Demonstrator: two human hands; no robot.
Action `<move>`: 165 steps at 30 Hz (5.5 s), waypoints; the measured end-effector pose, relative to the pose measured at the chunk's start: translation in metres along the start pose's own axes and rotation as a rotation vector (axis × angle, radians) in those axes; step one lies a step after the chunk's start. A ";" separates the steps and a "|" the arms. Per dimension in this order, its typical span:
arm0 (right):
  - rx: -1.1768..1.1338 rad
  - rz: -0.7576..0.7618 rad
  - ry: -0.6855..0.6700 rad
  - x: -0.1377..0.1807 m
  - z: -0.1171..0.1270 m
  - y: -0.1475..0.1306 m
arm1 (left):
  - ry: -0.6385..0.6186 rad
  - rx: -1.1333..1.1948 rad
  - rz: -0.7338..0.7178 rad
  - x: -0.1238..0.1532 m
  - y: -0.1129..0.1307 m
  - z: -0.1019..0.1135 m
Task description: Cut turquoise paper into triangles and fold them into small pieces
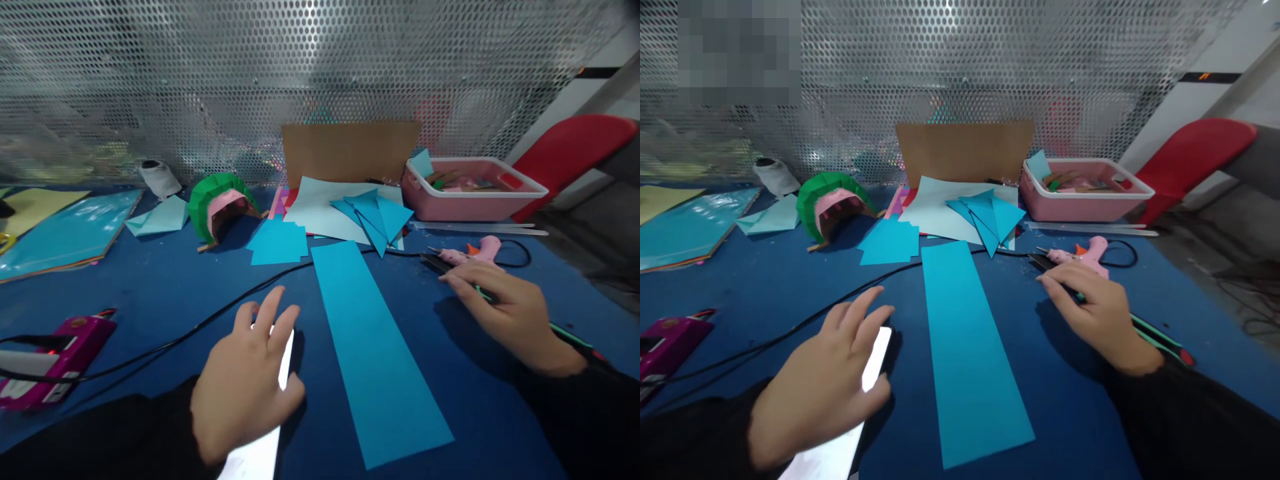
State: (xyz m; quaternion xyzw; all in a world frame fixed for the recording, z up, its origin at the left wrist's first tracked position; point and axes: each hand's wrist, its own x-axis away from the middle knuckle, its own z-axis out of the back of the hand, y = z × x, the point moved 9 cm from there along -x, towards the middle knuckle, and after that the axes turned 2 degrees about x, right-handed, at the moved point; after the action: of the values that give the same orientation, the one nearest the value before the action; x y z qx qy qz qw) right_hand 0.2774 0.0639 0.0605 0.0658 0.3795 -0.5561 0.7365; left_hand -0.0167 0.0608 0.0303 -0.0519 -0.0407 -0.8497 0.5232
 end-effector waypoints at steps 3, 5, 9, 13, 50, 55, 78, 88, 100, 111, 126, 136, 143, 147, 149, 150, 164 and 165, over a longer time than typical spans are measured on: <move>0.004 -0.023 0.006 0.004 0.000 0.001 | -0.024 -0.023 0.021 -0.007 -0.008 0.002; -0.001 -0.023 0.006 0.007 0.000 0.000 | -0.067 -0.020 -0.001 -0.012 -0.009 -0.001; -0.030 0.002 -0.016 0.010 0.002 -0.006 | -0.124 0.006 -0.007 -0.016 -0.009 -0.007; -0.037 0.001 -0.012 0.013 0.006 -0.007 | -0.191 0.067 0.006 -0.014 -0.015 -0.005; 0.283 0.015 -0.515 0.092 0.022 -0.008 | 0.034 0.073 -0.783 0.035 0.141 -0.035; 0.249 0.315 -0.664 0.113 0.030 -0.042 | 0.060 0.079 -0.772 0.032 0.138 -0.031; 0.275 0.232 -0.501 0.128 0.059 -0.047 | -0.050 0.185 -0.800 -0.019 0.102 -0.016; 0.392 0.115 -0.404 0.131 0.047 -0.062 | -0.058 0.166 -0.756 -0.023 0.100 -0.025; 0.494 0.187 -0.500 0.134 0.024 -0.075 | -0.140 0.257 -0.942 -0.031 0.126 -0.029; 0.541 0.393 -0.592 0.140 0.010 -0.085 | -0.137 0.283 -0.933 -0.034 0.122 -0.033; 0.516 0.398 -0.601 0.136 0.010 -0.082 | -0.168 0.244 -0.934 -0.034 0.122 -0.034; 0.537 0.397 -0.616 0.134 0.006 -0.076 | -0.175 0.223 -0.927 -0.035 0.122 -0.038; 0.593 0.415 -0.603 0.127 -0.004 -0.067 | -0.159 0.204 -0.916 -0.035 0.121 -0.039; 0.604 0.410 -0.637 0.123 -0.014 -0.062 | -0.159 0.198 -0.911 -0.035 0.121 -0.039; 0.597 0.412 -0.632 0.118 -0.016 -0.062 | -0.162 0.191 -0.906 -0.035 0.121 -0.038; 0.593 0.412 -0.625 0.116 -0.016 -0.063 | -0.163 0.189 -0.905 -0.035 0.121 -0.038; 0.390 0.358 -0.677 0.088 -0.032 -0.059 | -0.110 0.438 -0.858 -0.058 0.104 -0.019; 0.366 0.347 -0.679 0.087 -0.032 -0.059 | -0.067 0.412 -0.762 -0.073 0.093 -0.014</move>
State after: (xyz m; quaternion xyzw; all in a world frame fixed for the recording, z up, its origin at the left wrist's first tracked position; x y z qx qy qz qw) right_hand 0.2189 -0.0087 0.0023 0.0712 -0.0064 -0.4723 0.8786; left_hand 0.0982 0.0822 0.0082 0.0449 -0.2428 -0.9540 0.1699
